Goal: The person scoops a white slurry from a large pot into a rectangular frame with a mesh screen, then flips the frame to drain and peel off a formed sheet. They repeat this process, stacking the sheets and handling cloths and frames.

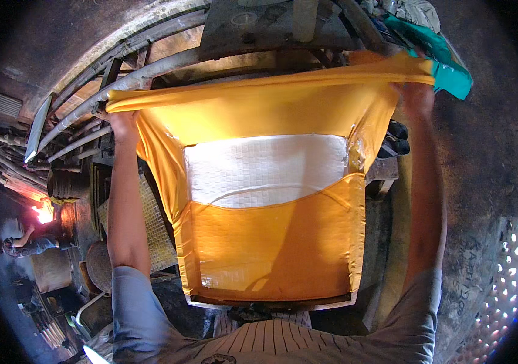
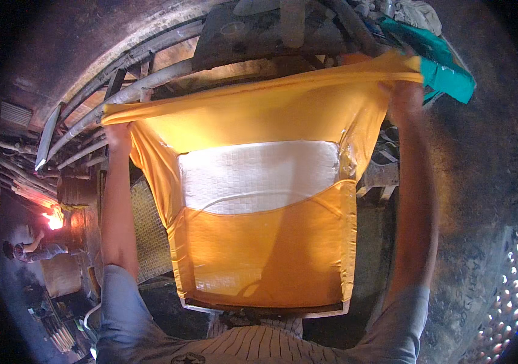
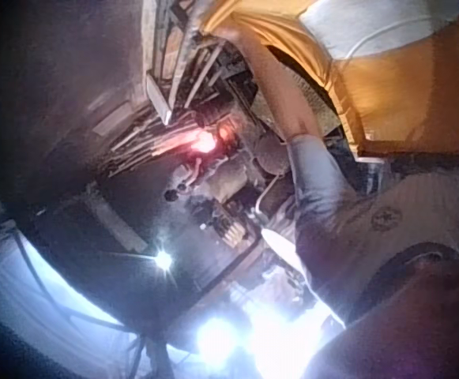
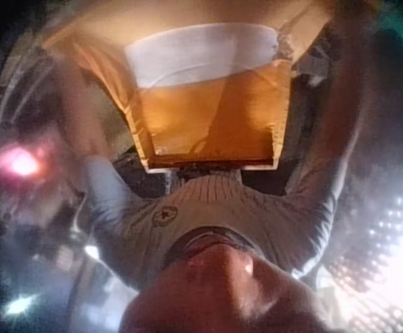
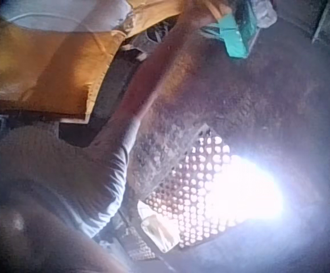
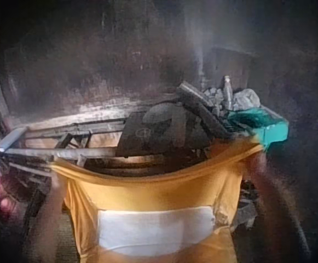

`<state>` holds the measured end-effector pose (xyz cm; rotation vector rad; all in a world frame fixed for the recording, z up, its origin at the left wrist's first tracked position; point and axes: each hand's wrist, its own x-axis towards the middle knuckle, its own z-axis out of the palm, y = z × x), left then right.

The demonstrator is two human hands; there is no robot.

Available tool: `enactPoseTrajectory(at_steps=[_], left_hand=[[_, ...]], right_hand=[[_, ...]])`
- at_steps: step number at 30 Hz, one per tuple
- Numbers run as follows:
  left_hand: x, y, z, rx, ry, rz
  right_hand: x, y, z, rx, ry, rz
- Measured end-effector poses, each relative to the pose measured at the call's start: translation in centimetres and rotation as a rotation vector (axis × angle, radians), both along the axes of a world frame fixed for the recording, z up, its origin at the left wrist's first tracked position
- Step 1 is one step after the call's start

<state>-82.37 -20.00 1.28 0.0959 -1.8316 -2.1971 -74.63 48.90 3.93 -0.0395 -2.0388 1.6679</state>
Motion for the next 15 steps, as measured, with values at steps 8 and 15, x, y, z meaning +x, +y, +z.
enactPoseTrajectory(at_steps=[8, 15], left_hand=[[8.6, 4.5, -7.1, -1.431, -0.137, -0.042], [25.8, 4.1, -8.7, -1.930, 0.131, -0.375]], right_hand=[[8.4, -6.8, -6.9, 0.975, -0.321, -0.076], [21.4, -9.7, -10.1, 1.371, -0.086, 0.298]])
